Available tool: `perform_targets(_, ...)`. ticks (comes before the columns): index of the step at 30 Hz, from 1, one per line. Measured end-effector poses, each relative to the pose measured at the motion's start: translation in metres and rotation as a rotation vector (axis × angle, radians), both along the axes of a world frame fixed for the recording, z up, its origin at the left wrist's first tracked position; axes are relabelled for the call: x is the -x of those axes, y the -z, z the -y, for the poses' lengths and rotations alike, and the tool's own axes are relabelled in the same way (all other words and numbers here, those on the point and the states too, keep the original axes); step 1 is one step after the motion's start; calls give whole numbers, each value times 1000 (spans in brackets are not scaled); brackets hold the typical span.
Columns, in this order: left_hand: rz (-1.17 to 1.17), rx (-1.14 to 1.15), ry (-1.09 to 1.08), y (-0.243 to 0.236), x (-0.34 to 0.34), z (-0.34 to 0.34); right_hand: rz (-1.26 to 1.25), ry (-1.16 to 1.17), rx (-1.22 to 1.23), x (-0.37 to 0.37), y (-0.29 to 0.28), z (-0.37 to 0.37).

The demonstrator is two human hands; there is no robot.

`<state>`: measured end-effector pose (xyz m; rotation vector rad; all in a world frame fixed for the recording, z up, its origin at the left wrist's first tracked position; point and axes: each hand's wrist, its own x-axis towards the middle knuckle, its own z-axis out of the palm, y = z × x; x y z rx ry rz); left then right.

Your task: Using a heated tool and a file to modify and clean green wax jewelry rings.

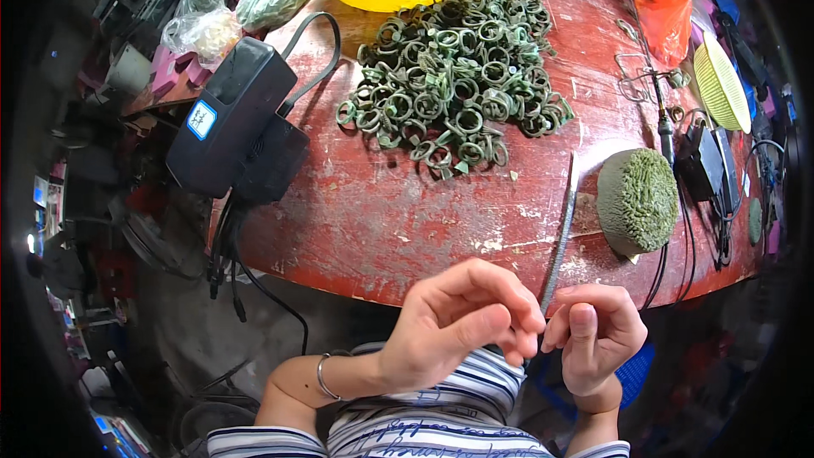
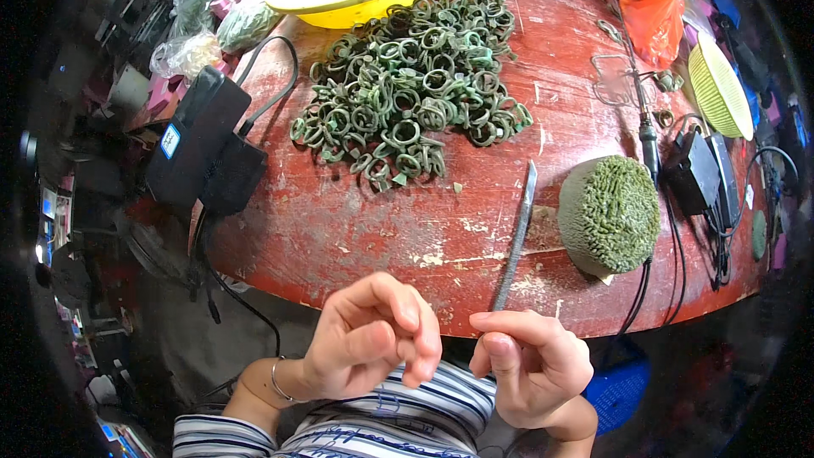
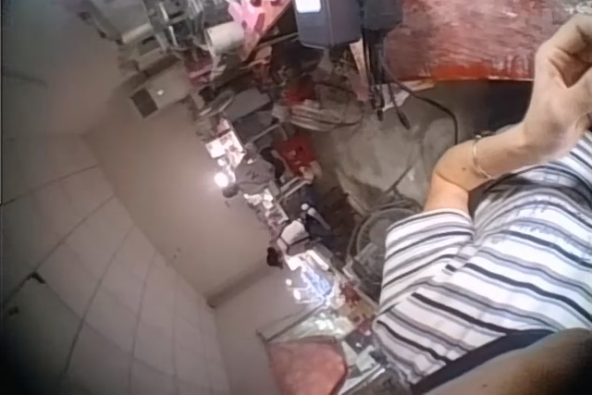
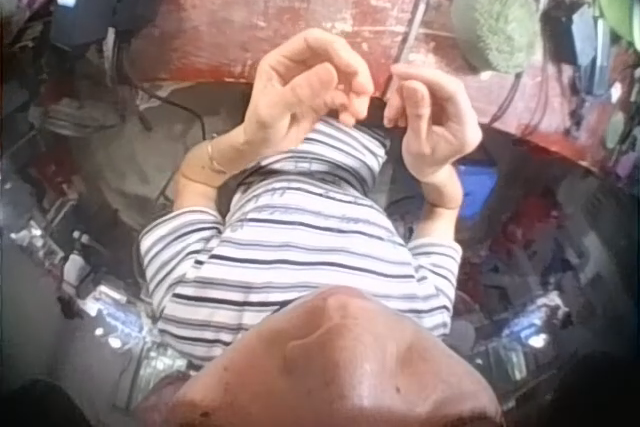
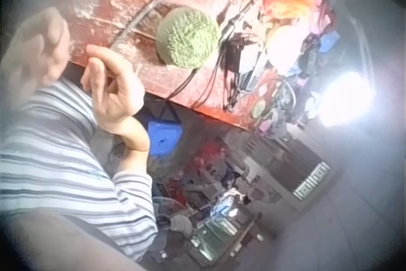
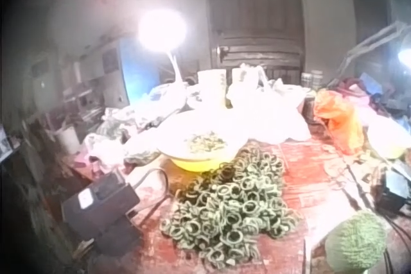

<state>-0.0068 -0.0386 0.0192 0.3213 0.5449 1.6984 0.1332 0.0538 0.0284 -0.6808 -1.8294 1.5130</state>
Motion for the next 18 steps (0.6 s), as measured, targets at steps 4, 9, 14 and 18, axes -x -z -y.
perform_targets(4, 231, 30, 82, -9, 3, 2, -19, 17, 78, 6, 1, 2)
perform_targets(9, 342, 79, 121, -10, 10, 5, -105, 2, 201, 15, 4, 7)
perform_targets(14, 357, 96, 123, -7, 15, 7, -35, -42, 213, 20, 3, 5)
perform_targets(18, 323, 54, 136, -7, 14, 5, -140, -96, 139, 20, -2, 5)
